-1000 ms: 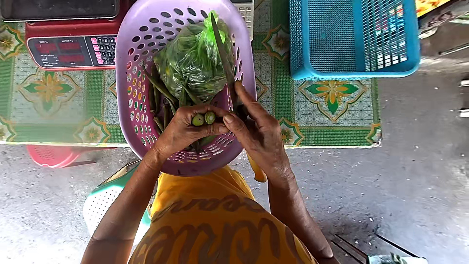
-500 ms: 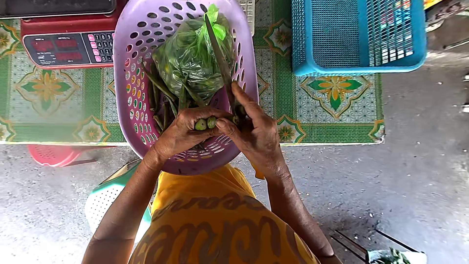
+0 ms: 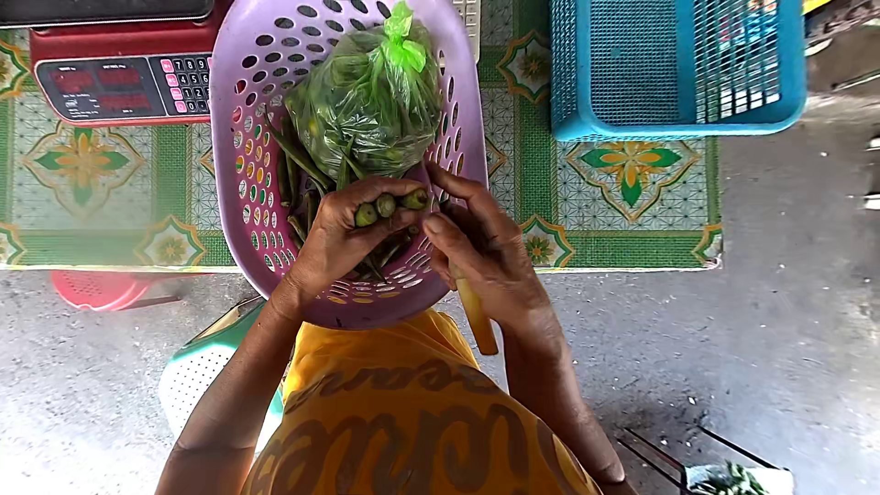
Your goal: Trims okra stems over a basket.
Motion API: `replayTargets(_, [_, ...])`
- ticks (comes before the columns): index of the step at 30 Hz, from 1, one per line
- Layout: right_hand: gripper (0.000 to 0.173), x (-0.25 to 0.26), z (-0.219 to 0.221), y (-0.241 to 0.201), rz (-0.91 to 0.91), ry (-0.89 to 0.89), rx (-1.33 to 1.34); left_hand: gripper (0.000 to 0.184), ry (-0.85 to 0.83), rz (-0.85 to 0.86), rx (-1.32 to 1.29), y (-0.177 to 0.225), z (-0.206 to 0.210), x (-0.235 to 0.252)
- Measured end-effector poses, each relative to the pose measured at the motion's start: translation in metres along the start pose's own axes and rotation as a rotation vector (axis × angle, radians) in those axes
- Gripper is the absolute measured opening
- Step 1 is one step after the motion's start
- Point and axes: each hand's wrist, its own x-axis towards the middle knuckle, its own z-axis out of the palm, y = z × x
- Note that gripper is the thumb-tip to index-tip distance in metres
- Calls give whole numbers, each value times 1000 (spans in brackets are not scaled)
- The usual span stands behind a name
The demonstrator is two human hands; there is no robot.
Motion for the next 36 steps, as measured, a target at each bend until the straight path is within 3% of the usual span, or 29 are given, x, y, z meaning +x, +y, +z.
replayTargets(3, [70,0,-16,1,198,-175,307,24,-8,19,-196,-1,-6,4])
replayTargets(6, [73,-2,-24,7,271,-244,519,23,-23,34,-228,-1,-6,4])
replayTargets(8, [71,-2,-25,9,286,-244,546,24,-23,14,-237,-2,-6,3])
replayTargets(11, [68,0,-28,7,264,-172,402,27,65,-153,-243,-2,-4,4])
replayTargets(13, [65,2,-29,6,230,-89,261,29,81,-295,-116,-3,-3,7])
replayTargets(15, [64,3,-32,7,218,-34,188,37,-39,-366,105,-4,-3,10])
replayTargets(18, [61,5,-36,9,210,-10,215,44,-164,-330,364,7,-9,21])
replayTargets(24, [56,6,-42,15,210,-10,272,40,95,-268,500,21,-60,40])
replayTargets(30, [54,8,-44,18,274,-6,270,32,-24,-418,879,27,-83,29])
replayTargets(36, [56,10,-49,24,308,-44,336,27,-14,-626,824,14,-74,38])
